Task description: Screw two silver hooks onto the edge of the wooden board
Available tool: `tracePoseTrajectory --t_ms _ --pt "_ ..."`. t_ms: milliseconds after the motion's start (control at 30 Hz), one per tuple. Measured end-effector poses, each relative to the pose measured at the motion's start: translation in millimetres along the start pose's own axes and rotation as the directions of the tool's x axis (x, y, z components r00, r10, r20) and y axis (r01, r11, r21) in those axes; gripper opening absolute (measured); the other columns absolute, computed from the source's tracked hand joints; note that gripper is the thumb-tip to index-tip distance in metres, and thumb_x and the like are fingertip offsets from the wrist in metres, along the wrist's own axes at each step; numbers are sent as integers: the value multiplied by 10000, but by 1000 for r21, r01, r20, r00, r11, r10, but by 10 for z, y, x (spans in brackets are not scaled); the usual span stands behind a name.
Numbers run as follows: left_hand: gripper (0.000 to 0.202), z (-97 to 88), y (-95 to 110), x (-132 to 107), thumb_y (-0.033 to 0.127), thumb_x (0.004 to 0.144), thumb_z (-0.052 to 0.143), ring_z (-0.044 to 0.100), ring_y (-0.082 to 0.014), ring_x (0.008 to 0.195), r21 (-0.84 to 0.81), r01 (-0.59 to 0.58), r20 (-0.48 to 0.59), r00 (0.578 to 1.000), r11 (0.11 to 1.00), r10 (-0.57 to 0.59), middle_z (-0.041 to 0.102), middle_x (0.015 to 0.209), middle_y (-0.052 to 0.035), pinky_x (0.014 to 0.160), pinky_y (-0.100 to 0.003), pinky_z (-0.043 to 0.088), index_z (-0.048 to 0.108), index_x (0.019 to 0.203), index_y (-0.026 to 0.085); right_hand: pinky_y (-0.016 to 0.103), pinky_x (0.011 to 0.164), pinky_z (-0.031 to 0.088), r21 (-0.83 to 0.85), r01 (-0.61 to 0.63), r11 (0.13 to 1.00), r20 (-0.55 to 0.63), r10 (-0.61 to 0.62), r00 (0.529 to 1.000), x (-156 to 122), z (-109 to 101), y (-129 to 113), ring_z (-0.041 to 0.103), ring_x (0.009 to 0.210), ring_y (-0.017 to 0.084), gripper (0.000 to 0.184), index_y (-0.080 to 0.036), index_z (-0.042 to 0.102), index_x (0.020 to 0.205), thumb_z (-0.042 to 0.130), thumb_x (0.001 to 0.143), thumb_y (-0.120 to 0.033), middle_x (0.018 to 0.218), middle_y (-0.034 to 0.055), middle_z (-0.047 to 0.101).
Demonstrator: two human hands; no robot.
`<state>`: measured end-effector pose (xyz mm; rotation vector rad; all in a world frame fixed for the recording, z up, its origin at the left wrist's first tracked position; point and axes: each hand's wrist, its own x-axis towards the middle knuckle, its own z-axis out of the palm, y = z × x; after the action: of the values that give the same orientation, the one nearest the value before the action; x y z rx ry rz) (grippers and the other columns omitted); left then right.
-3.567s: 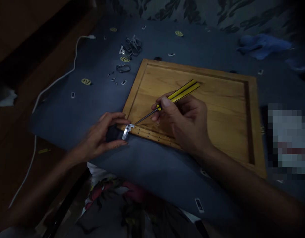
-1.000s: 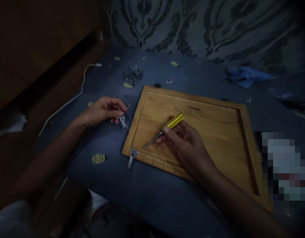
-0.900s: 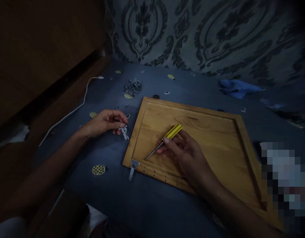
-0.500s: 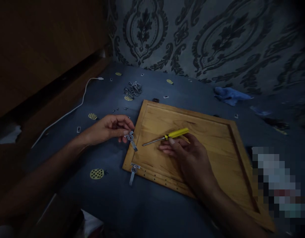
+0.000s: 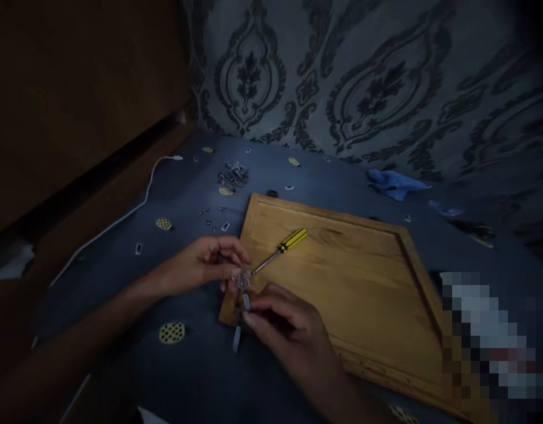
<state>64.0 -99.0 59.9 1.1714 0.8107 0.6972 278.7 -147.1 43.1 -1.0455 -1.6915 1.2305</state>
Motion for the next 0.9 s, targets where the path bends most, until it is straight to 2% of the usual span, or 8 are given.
tracePoseTrajectory --t_ms 133,233,333,433,500,600,700,900 --pt "318 29 -64 9 398 850 836 666 -115 661 46 22 35 999 999 -24 704 846 -5 603 -217 503 661 1004 182 222 480 472 25 -24 999 19 24 1000 -69 38 124 585 515 121 236 -220 781 718 745 880 -389 635 19 665" --pt "318 46 -33 -3 440 874 794 647 -115 657 138 21 0 1000 990 -21 688 837 4 614 -224 499 655 1009 187 212 405 433 144 -188 971 26 187 982 -184 12 129 534 434 100 367 -203 776 745 766 861 -551 635 20 665" --pt "291 95 48 -80 429 883 777 641 -128 694 258 -42 -86 994 965 66 672 820 12 663 -237 516 665 993 184 201 377 385 215 -342 915 24 346 938 -333 -38 47 474 387 90 438 -193 768 757 811 807 -626 512 -1 620" --pt "210 167 94 -199 396 929 730 685 -182 872 450 -110 -120 976 886 182 718 919 -16 787 -271 538 713 997 199 201 355 350 290 -454 842 42 463 885 -470 -61 -7 469 374 91 485 -180 762 750 824 778 -661 491 13 632" --pt "228 227 84 -288 419 926 743 701 -228 981 575 -100 -95 978 812 188 739 1024 -29 873 -311 554 732 1055 231 203 339 342 350 -493 796 54 509 859 -548 -45 -5 478 365 95 512 -181 766 765 825 757 -689 508 20 655" --pt "365 328 26 -415 477 906 786 678 -286 1152 676 -129 -27 980 725 200 733 1206 -43 973 -375 563 700 1215 302 201 347 356 418 -512 750 60 540 840 -620 2 4 474 359 90 501 -190 765 780 839 743 -684 497 5 653" --pt "471 413 -48 -487 498 911 789 642 -304 1235 719 -188 73 978 669 197 713 1284 -45 1042 -421 553 635 1337 370 198 357 344 434 -504 746 77 527 846 -618 32 -15 452 361 78 446 -201 754 750 862 743 -633 491 -11 648" --pt "636 471 -174 -523 457 900 810 595 -333 1299 781 -215 124 973 587 193 673 1349 -67 1124 -482 508 543 1472 379 199 335 245 450 -538 713 184 515 837 -556 40 -69 377 347 59 420 -219 694 643 837 787 -587 479 -49 579"
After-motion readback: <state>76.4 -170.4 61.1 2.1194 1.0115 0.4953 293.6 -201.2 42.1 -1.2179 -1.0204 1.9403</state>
